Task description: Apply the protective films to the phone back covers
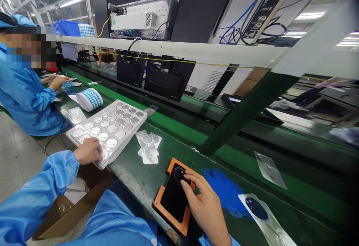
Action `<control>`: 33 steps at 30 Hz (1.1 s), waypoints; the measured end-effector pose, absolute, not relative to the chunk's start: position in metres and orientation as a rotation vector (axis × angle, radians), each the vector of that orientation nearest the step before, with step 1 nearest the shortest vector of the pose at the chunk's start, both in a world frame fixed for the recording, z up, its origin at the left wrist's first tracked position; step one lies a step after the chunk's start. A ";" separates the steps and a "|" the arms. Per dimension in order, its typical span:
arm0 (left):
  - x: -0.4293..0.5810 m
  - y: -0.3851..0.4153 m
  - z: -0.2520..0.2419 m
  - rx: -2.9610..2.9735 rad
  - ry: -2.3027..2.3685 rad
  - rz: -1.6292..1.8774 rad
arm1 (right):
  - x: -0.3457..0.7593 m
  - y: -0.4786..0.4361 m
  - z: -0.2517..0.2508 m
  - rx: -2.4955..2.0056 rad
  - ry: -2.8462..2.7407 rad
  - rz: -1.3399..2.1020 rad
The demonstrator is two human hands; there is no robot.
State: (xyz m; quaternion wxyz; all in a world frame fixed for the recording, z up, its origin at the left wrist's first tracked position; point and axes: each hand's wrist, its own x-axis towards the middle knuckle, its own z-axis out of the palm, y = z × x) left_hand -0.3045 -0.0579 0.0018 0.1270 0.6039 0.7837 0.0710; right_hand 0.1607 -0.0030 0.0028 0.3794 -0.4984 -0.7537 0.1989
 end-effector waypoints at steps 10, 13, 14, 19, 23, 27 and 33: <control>-0.292 -0.056 0.003 1.747 2.306 0.349 | 0.159 0.000 -0.011 -1.272 -1.985 0.510; -0.288 -0.061 0.013 1.702 2.267 0.448 | 0.160 -0.001 -0.011 -1.256 -1.995 0.495; -0.282 -0.064 0.018 1.689 2.230 0.503 | 0.158 -0.002 -0.010 -1.251 -1.996 0.486; -0.203 -0.075 0.041 1.858 1.890 0.866 | 0.134 -0.017 0.018 -1.084 -2.116 0.428; -0.103 -0.060 0.039 2.071 1.479 1.001 | 0.119 -0.026 0.039 -0.922 -2.288 0.460; -0.049 -0.027 0.024 1.960 1.275 1.209 | 0.144 -0.012 0.026 -0.995 -2.288 0.412; -0.048 0.004 -0.026 1.953 1.364 1.364 | 0.183 0.024 -0.035 -1.083 -2.198 0.026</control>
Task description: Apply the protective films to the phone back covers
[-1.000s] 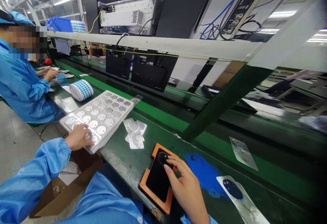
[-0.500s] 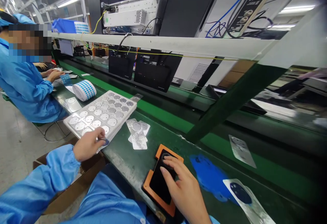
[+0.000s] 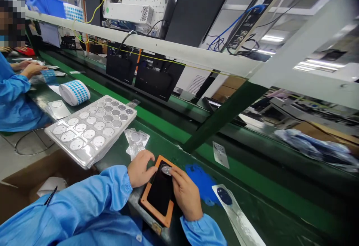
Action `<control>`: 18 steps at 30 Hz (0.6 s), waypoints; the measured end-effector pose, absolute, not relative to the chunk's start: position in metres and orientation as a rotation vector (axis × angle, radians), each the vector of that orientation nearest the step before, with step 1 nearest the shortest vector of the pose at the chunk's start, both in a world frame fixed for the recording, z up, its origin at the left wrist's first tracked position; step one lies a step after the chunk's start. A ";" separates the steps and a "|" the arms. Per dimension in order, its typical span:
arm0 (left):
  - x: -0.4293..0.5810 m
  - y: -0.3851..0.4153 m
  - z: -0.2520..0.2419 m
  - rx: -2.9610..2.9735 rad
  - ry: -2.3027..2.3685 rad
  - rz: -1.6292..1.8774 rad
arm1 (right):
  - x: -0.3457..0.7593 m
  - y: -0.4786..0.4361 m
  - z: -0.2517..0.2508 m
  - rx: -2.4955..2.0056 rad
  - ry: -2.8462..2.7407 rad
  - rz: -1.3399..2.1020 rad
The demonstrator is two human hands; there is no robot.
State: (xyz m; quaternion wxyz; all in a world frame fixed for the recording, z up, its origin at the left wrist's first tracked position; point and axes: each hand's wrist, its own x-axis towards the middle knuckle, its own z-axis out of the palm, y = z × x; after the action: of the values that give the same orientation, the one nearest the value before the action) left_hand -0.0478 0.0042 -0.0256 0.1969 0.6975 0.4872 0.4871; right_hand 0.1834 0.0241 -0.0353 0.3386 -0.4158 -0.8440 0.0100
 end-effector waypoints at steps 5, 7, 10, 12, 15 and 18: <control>-0.046 0.007 -0.064 2.074 1.338 1.321 | 0.185 0.021 -0.054 -1.107 -2.352 -0.057; -0.044 0.007 -0.067 2.101 1.320 1.334 | 0.184 0.017 -0.051 -1.148 -2.388 -0.045; -0.041 0.010 -0.064 2.137 1.287 1.336 | 0.185 0.019 -0.042 -1.171 -2.443 0.035; -0.038 0.013 -0.058 2.177 1.259 1.309 | 0.187 0.024 -0.037 -1.186 -2.479 0.102; -0.032 0.018 -0.049 2.263 1.219 1.238 | 0.189 0.029 -0.031 -1.203 -2.491 0.206; -0.024 0.021 -0.040 2.392 1.175 1.062 | 0.186 0.024 -0.026 -1.204 -2.455 0.297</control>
State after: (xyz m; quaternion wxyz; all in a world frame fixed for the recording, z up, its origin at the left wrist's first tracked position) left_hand -0.0243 0.0210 -0.0397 0.1358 0.8261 0.4057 0.3668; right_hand 0.1856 0.0239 -0.0261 0.1942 -0.4293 -0.8756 0.1059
